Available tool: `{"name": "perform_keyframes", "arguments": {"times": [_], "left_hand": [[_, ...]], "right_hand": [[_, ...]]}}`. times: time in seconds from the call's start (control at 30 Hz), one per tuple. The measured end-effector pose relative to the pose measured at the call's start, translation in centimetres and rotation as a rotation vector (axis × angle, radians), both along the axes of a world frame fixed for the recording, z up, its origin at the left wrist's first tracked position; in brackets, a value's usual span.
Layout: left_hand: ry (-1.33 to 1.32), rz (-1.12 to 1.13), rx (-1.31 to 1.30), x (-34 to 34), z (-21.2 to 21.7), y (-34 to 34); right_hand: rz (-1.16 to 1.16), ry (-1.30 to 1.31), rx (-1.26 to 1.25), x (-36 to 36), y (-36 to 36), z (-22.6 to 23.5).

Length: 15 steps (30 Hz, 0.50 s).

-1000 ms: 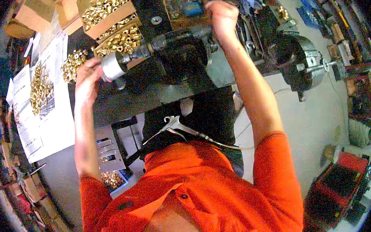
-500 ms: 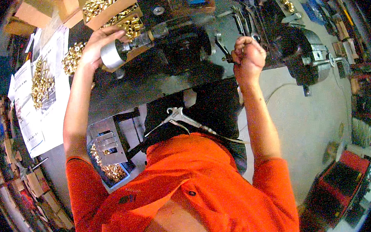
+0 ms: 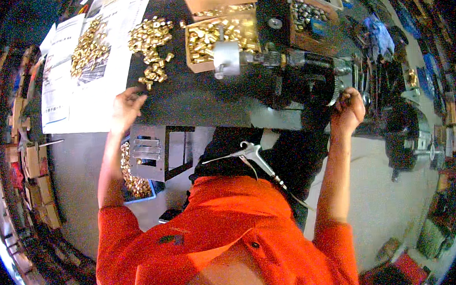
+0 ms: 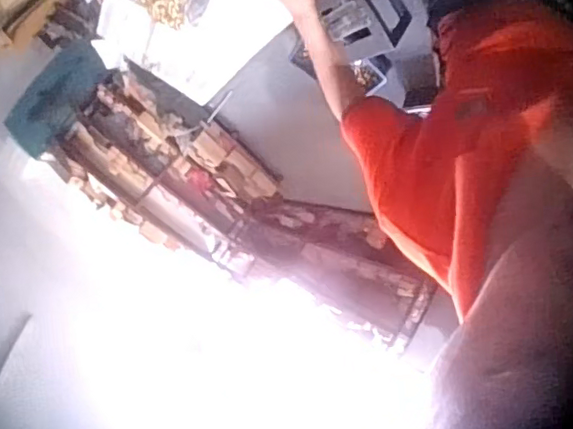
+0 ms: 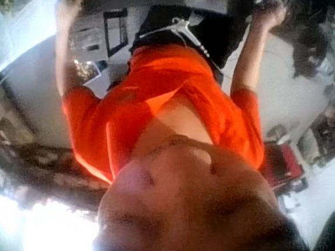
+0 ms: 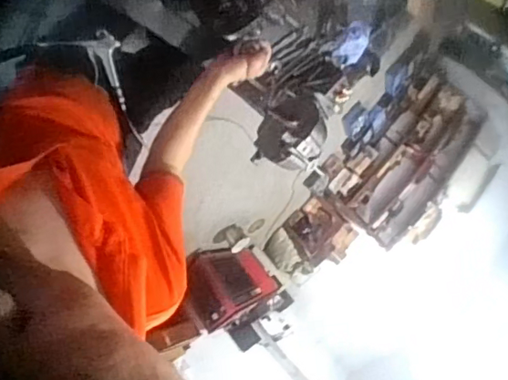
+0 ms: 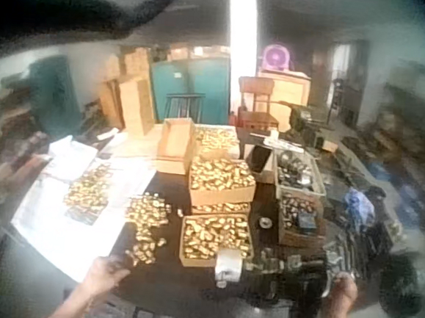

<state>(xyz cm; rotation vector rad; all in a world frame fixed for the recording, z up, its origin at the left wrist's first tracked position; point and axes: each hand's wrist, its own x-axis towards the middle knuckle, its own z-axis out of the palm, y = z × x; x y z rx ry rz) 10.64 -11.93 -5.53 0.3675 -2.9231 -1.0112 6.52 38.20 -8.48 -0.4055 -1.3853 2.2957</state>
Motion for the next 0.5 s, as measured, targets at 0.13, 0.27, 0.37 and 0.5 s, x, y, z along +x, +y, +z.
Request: {"name": "perform_keyframes", "arguments": {"times": [0.13,0.27,0.37,0.5], "left_hand": [[0.238,-0.02,-0.237,-1.2,-1.0,2.3],[0.348,-0.024,-0.311,-2.3,-1.1,2.6],[0.319,-0.068,-0.322,-2.3,-1.1,2.1],[0.294,-0.136,-0.329,-2.6,0.2,2.1]], "right_hand": [[0.039,0.058,0.036,-0.1,0.4,-0.2],[-0.039,0.031,0.064,-0.1,-0.3,0.1],[-0.009,0.034,0.046,0.3,-0.7,0.6],[-0.007,0.045,0.082,0.2,-0.1,0.1]]}}
